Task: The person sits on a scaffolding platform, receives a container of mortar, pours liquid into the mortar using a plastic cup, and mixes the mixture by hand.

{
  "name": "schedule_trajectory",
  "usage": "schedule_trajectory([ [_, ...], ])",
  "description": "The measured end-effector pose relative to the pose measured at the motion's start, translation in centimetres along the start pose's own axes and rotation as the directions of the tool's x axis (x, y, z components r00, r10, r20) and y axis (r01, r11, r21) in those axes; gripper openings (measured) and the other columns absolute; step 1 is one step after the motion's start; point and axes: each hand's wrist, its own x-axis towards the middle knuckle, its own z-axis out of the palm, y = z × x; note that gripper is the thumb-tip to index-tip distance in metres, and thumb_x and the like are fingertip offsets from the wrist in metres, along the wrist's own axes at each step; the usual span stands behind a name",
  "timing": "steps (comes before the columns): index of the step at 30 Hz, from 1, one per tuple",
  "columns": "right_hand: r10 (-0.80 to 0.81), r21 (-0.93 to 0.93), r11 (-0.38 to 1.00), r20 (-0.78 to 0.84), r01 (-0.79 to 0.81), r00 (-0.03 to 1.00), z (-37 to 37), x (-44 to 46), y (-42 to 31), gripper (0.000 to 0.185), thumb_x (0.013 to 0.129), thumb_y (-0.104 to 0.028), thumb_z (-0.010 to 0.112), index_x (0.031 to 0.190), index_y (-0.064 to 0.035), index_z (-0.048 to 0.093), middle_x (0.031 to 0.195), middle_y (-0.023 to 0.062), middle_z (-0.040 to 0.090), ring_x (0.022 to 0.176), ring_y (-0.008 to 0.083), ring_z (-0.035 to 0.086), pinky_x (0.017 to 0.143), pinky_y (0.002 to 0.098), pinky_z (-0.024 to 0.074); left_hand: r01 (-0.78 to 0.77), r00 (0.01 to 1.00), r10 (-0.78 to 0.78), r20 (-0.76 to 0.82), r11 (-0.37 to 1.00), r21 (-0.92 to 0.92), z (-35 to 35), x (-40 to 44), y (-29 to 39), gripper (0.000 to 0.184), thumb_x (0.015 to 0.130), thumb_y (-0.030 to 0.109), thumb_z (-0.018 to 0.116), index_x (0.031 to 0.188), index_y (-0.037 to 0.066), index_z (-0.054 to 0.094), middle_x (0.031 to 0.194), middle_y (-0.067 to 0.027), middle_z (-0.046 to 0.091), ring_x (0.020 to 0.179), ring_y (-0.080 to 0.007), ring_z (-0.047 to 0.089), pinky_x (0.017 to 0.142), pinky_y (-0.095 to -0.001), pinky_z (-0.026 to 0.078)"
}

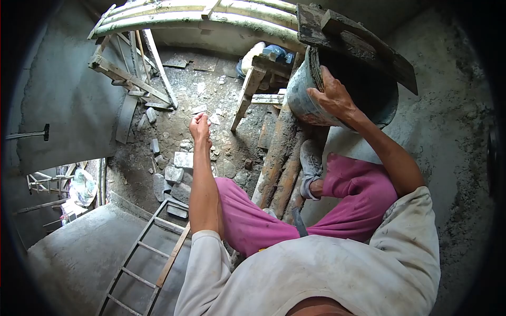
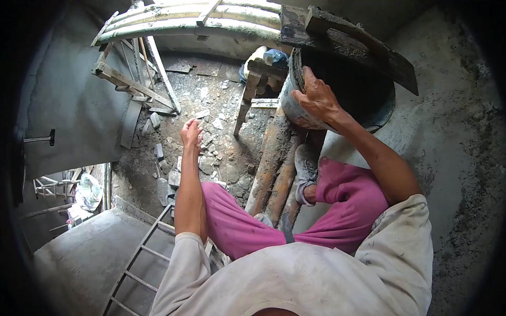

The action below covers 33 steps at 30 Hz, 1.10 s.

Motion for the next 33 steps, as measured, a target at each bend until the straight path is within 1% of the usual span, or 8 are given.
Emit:
schedule_trajectory([
  [10, -0.003, -0.007, 1.0, -0.02, 0.003, 1.0, 0.09, 0.03, 0.06, 0.054, 0.085, -0.023, 0.063, 0.126, 0.0027, 0.04, 0.103, 0.0338, 0.065, 0.101, 0.0499, 0.063, 0.09, 0.0522, 0.0476, -0.001, 1.0, 0.001, -0.007, 1.0, 0.005, -0.31, 0.77, -0.52, 0.025, 0.089, 0.022, 0.067, 0.111, 0.012, 0.06, 0.09, 0.0025, 0.063, 0.069, -0.0058, 0.055, 0.048, -0.022, 0.038],
  [12, -0.009, -0.009, 1.0, -0.019, 0.009, 1.0, 0.17, 0.08, 0.16, 0.055, 0.085, -0.023, 0.063, 0.127, 0.0031, 0.04, 0.103, 0.0339, 0.065, 0.101, 0.05, 0.063, 0.09, 0.0522, 0.0475, 0.012, 1.0, -0.012, -0.002, 1.0, 0.001, -0.5, 0.73, -0.59, 0.026, 0.089, 0.023, 0.067, 0.111, 0.013, 0.061, 0.092, 0.0028, 0.063, 0.072, -0.007, 0.056, 0.051, -0.0229, 0.038],
  [18, 0.008, -0.011, 1.0, -0.005, -0.008, 1.0, 0.07, 0.04, 0.0, 0.056, 0.085, -0.023, 0.063, 0.128, 0.0022, 0.039, 0.103, 0.0338, 0.065, 0.1, 0.0504, 0.063, 0.09, 0.0526, 0.0474, 0.011, 1.0, -0.011, 0.003, 1.0, -0.006, -0.73, 0.36, -0.33, 0.027, 0.089, 0.024, 0.067, 0.113, 0.014, 0.06, 0.097, 0.0017, 0.064, 0.077, -0.0096, 0.058, 0.055, -0.0245, 0.038],
  [20, -0.025, -0.014, 1.0, -0.042, 0.024, 0.999, 0.23, 0.06, 0.19, 0.052, 0.085, -0.023, 0.063, 0.125, 0.0011, 0.04, 0.1, 0.0328, 0.065, 0.098, 0.0498, 0.064, 0.089, 0.0525, 0.048, 0.01, 1.0, -0.01, 0.0, 1.0, -0.011, -0.69, 0.24, -0.22, 0.027, 0.089, 0.024, 0.067, 0.113, 0.014, 0.059, 0.097, 0.0016, 0.064, 0.077, -0.0096, 0.058, 0.055, -0.0244, 0.038],
  [26, -0.019, 0.001, 1.0, -0.018, 0.019, 1.0, 0.32, 0.24, 0.53, 0.047, 0.085, -0.023, 0.064, 0.12, -0.0005, 0.041, 0.097, 0.0313, 0.066, 0.097, 0.0488, 0.065, 0.087, 0.0518, 0.0491, 0.013, 1.0, -0.013, 0.011, 1.0, -0.027, -0.78, 0.47, -0.43, 0.027, 0.089, 0.024, 0.067, 0.113, 0.014, 0.059, 0.098, 0.0016, 0.064, 0.078, -0.0099, 0.058, 0.057, -0.0258, 0.039],
  [33, -0.016, -0.004, 1.0, -0.025, 0.016, 1.0, 0.09, 0.05, 0.0, 0.049, 0.085, -0.023, 0.063, 0.122, 0.0, 0.041, 0.1, 0.0321, 0.066, 0.098, 0.0492, 0.064, 0.088, 0.0525, 0.0484, 0.018, 1.0, -0.018, -0.002, 1.0, -0.007, -0.48, 0.36, -0.41, 0.025, 0.089, 0.024, 0.066, 0.112, 0.015, 0.06, 0.096, 0.0022, 0.063, 0.078, -0.0099, 0.058, 0.058, -0.0269, 0.04],
])
